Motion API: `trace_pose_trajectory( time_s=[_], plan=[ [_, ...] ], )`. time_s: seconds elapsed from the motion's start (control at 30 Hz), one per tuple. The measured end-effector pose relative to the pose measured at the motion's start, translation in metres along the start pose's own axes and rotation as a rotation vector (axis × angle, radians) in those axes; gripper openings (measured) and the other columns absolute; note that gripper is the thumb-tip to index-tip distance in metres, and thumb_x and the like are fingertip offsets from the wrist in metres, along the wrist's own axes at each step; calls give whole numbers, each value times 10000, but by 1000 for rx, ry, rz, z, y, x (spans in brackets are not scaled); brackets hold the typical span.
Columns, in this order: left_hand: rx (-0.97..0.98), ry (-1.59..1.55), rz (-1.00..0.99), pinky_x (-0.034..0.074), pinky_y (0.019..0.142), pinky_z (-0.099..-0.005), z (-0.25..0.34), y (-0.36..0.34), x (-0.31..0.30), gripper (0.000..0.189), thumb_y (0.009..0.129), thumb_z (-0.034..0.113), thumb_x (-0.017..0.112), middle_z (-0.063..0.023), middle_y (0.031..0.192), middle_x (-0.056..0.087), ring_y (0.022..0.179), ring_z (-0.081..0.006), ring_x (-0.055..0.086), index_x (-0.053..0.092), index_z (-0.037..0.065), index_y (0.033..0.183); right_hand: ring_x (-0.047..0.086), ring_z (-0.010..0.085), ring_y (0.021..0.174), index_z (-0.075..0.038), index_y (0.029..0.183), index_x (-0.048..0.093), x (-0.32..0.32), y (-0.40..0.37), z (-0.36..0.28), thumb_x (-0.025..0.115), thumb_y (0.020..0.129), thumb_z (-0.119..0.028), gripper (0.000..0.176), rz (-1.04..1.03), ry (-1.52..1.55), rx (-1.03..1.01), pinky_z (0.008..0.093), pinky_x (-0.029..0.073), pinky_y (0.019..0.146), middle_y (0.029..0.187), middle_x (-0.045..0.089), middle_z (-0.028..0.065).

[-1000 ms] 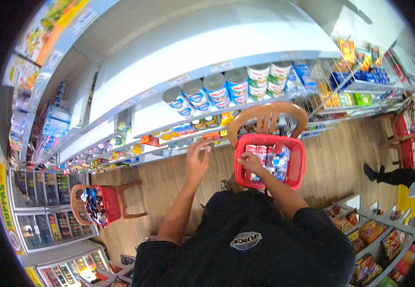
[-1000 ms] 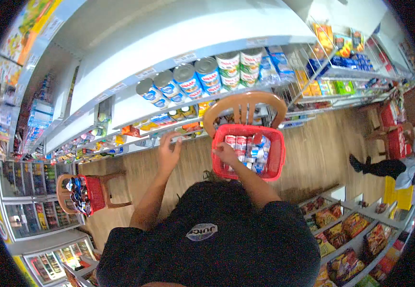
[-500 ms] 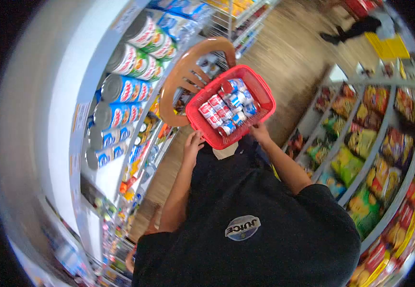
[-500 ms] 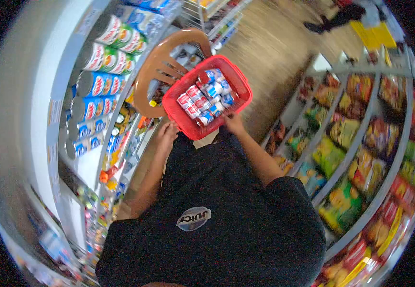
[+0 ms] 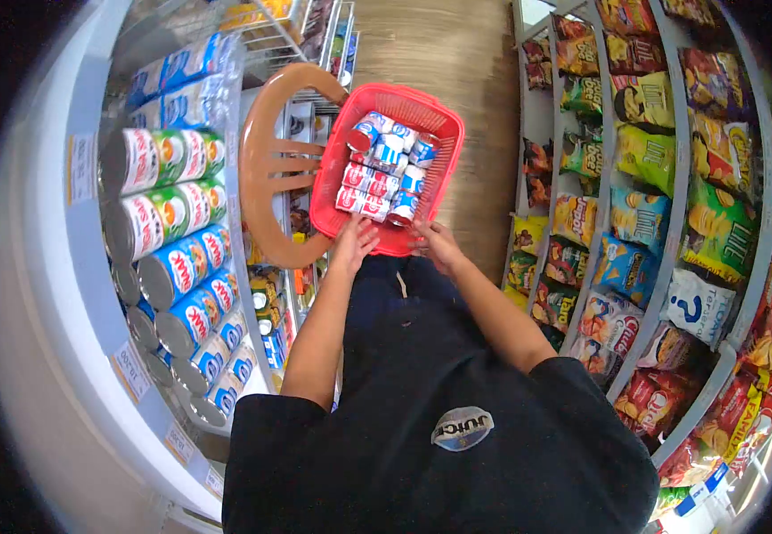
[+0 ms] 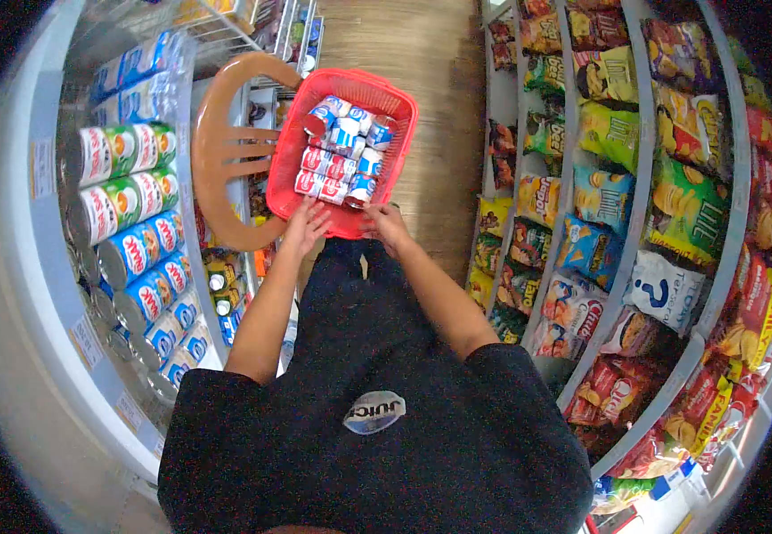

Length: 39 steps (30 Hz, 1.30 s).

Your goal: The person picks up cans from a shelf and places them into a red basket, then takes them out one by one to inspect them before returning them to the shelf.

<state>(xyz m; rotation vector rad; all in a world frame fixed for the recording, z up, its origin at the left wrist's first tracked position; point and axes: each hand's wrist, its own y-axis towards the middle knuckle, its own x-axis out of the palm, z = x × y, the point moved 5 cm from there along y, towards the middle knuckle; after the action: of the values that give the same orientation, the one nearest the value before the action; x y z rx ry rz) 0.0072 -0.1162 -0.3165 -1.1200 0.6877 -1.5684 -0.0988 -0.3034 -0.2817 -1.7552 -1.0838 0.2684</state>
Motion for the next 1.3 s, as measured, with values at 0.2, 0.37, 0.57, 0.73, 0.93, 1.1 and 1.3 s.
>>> trace_pose_trajectory(
  time_s=[0.2,0.37,0.57,0.73,0.93,1.1,1.3],
  plan=[
    [14,97,33,488,992,-550,15,49,28,817,947,534,601,-180,1480,392,1309,-374,471,228,108,1536,639,233,995,-54,1156,559,2,62,-36,655,953,-409,420,4,26,-111,372,549,781,1078,638,102],
    [-17,26,-44,478,994,-574,16,113,57,837,957,573,556,-227,1535,274,1282,-423,471,181,107,1542,639,263,973,17,1205,574,-10,149,-73,738,849,-470,624,258,-285,-381,370,538,790,1068,643,158],
    [-80,-51,-40,513,960,-556,16,182,75,761,995,597,437,-222,1535,252,1241,-419,499,122,186,1553,476,419,1277,-4,1337,528,15,199,-121,741,825,-480,731,344,-688,-575,472,415,1068,1373,468,299],
    [-18,-47,31,517,956,-558,8,219,66,657,1036,557,343,-190,1503,281,1212,-402,521,149,182,1539,531,417,1191,-40,1289,572,27,232,-105,778,807,-385,628,315,-859,-681,463,449,1019,1245,548,270],
    [29,-112,85,524,872,-481,12,197,70,585,1027,552,398,-113,1368,438,1143,-319,540,291,165,1454,612,331,999,-15,1053,576,17,224,-81,841,738,-273,486,397,-551,-613,408,506,880,1125,585,214],
    [170,25,110,488,902,-435,20,111,81,556,1025,537,434,-90,1332,480,1146,-251,528,362,151,1419,611,225,1042,-69,1207,496,26,137,-85,789,831,-233,504,207,19,-311,419,544,812,1194,592,118],
    [607,490,-86,409,1043,-347,34,21,93,575,1059,513,351,-75,1315,511,1212,-206,521,468,52,1382,585,273,1164,-127,1354,418,25,42,-75,626,973,-249,451,-200,373,-74,480,579,842,1323,544,98]
  ],
)
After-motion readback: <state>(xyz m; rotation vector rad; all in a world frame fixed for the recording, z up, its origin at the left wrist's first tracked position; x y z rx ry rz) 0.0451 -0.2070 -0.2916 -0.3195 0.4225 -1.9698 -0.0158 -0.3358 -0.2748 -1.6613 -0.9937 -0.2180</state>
